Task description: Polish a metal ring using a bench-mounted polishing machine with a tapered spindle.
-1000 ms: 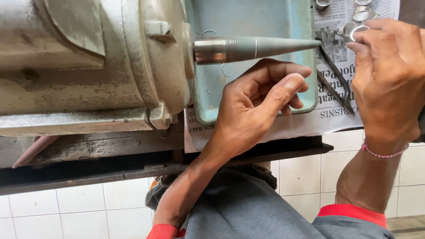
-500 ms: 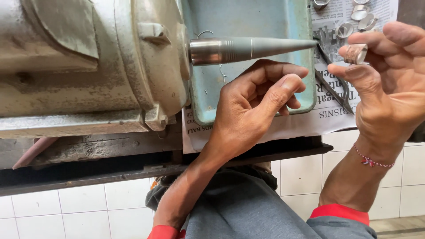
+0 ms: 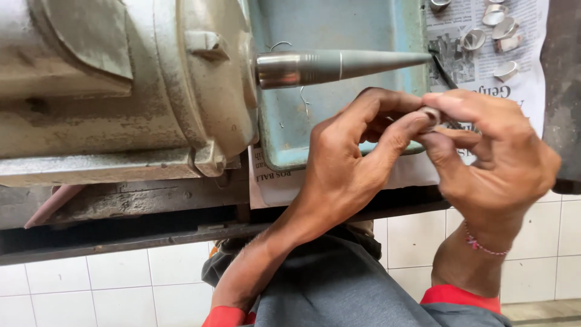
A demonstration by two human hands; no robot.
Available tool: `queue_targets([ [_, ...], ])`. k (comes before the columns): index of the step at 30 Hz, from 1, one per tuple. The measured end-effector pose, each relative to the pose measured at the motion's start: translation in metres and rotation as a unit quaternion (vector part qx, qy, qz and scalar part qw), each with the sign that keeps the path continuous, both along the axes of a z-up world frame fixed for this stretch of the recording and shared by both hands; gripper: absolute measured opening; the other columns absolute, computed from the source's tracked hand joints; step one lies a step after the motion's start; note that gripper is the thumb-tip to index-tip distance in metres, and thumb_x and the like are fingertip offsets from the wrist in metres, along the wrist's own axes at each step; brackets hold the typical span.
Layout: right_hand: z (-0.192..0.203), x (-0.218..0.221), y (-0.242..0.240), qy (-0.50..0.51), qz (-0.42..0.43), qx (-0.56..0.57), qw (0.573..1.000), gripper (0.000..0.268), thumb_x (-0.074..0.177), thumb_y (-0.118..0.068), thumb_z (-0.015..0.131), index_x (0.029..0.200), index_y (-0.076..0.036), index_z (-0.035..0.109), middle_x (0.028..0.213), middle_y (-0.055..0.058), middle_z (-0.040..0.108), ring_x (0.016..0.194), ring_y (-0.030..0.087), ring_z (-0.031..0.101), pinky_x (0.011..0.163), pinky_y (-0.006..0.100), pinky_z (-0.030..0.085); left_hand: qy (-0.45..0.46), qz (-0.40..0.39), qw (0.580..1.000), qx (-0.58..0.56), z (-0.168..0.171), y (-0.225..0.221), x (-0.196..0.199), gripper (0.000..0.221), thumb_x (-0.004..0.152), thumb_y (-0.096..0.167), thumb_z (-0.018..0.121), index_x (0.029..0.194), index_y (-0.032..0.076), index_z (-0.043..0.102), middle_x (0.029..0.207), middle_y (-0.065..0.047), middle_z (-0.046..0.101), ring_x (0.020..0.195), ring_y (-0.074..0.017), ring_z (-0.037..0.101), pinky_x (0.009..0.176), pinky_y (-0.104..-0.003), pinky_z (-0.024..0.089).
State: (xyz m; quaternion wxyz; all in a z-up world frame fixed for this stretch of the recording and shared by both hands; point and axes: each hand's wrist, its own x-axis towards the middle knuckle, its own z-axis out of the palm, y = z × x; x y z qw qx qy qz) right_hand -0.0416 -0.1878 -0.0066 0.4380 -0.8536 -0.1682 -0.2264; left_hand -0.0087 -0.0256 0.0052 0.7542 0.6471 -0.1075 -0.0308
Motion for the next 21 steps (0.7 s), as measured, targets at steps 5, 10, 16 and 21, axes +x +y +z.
queue_targets([
  [5,-0.005,-0.002,0.003,-0.019,-0.005,-0.012,1.000,0.027,0.108,-0.005,0.063,0.124,0.015,0.055,0.120,0.038,0.063,0.112,0.045,0.073,0.080,0.039,0.069,0.030,-0.020,0.999,0.005,0.003,0.004,-0.002,0.011,0.103,0.012,0.062,0.107,0.004,0.068,0.100,-0.005,0.073,0.088,-0.0113,0.072,0.082,-0.024,0.062],
  [10,-0.007,0.001,0.003,-0.013,-0.009,-0.023,1.000,0.026,0.108,-0.009,0.062,0.121,0.013,0.061,0.118,0.037,0.066,0.111,0.043,0.073,0.080,0.037,0.067,0.060,-0.041,0.997,-0.010,0.002,0.007,0.001,0.010,0.101,0.011,0.064,0.106,0.004,0.069,0.098,-0.004,0.074,0.089,-0.0092,0.069,0.083,-0.024,0.060],
  [16,-0.015,0.011,0.000,0.002,-0.007,0.036,0.999,0.025,0.111,0.001,0.067,0.123,0.018,0.053,0.121,0.038,0.063,0.115,0.051,0.074,0.080,0.038,0.063,0.068,-0.051,0.996,-0.018,-0.001,0.014,0.000,0.017,0.105,0.016,0.061,0.116,0.006,0.069,0.107,-0.002,0.074,0.092,-0.0076,0.068,0.084,-0.025,0.061],
  [21,-0.014,0.023,0.003,0.017,0.019,0.083,0.996,0.027,0.112,0.008,0.068,0.127,0.016,0.047,0.123,0.035,0.056,0.112,0.047,0.069,0.094,0.045,0.062,0.054,-0.057,0.997,0.021,0.006,0.021,0.003,0.022,0.104,0.020,0.061,0.121,0.008,0.067,0.111,0.000,0.073,0.080,-0.0100,0.067,0.078,-0.025,0.060],
])
